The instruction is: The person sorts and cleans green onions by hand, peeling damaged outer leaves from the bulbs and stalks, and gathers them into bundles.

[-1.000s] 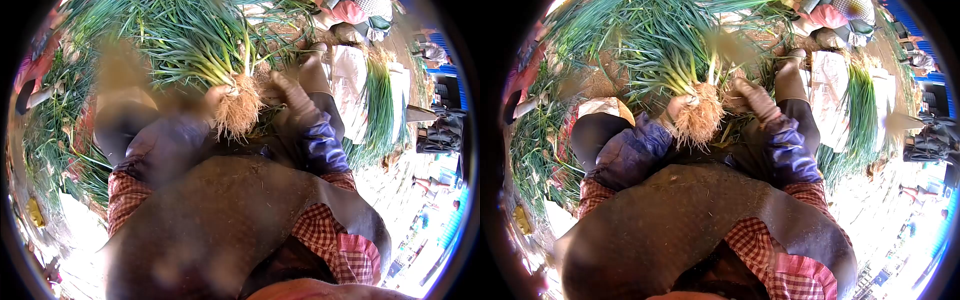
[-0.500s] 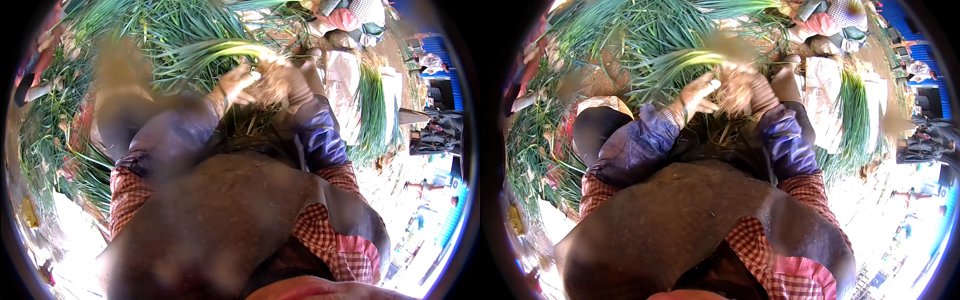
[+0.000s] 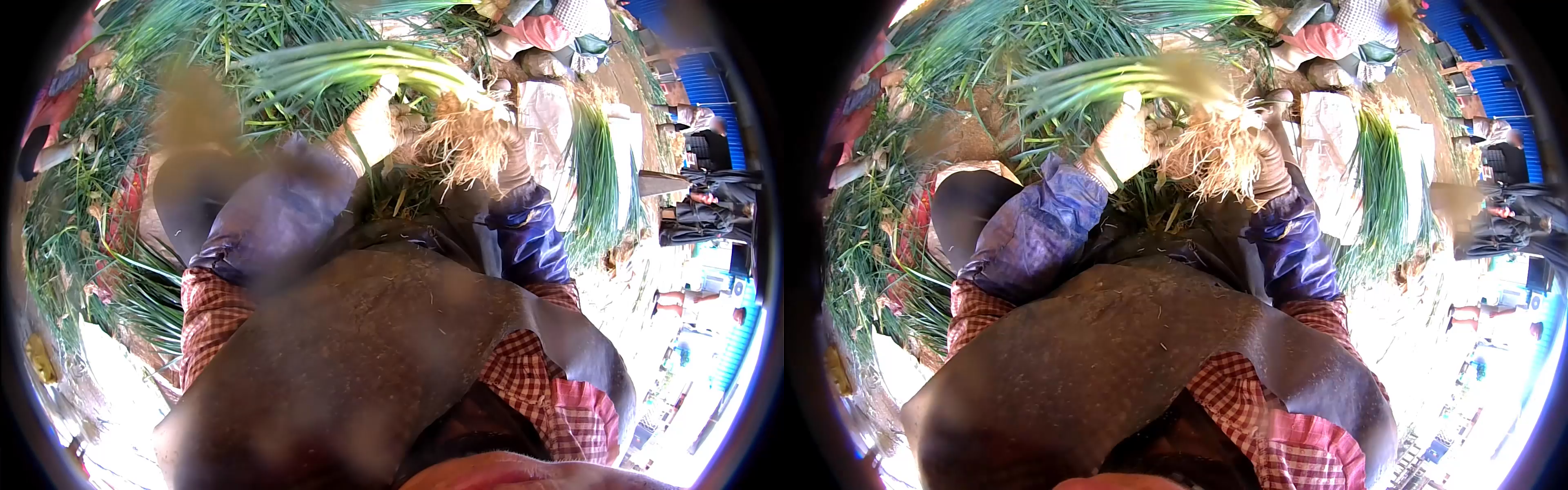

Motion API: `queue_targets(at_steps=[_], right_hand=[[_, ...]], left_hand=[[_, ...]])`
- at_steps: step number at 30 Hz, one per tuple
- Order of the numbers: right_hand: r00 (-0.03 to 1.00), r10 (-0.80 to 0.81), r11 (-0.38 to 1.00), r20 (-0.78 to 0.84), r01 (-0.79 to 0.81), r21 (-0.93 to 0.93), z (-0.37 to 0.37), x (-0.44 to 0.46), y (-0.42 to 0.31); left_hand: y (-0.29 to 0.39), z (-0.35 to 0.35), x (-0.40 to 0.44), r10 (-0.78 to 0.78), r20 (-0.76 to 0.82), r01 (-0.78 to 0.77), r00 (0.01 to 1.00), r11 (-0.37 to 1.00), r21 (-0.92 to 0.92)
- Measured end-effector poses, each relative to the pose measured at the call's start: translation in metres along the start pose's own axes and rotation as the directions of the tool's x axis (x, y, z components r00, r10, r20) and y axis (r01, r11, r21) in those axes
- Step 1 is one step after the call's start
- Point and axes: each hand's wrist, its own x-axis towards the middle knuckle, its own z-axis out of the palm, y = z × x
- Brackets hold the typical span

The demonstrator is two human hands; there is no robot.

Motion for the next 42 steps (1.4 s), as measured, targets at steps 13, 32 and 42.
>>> queue_targets(at_steps=[13, 32, 42], right_hand=[[0.985, 0.07, 0.846, 0.16, 0.027, -0.533, 0.069, -0.019, 0.044], [0.937, -0.153, 0.865, 0.315, 0.281, -0.415, -0.01, 0.015, 0.029], [0.976, 0.07, 0.997, 0.206, -0.075, 0.016, 0.07, 0.003, 0.077]], left_hand=[[0.012, 0.017, -0.058, 0.223, 0.111, -0.202, 0.968, 0.964, -0.173], [0.072, 0.078, -0.04, 0.342, -0.005, -0.338, 0.94, 0.927, -0.161], [0.058, 0.067, -0.014, 0.457, -0.249, -0.475, 0.854, 0.88, -0.013]])
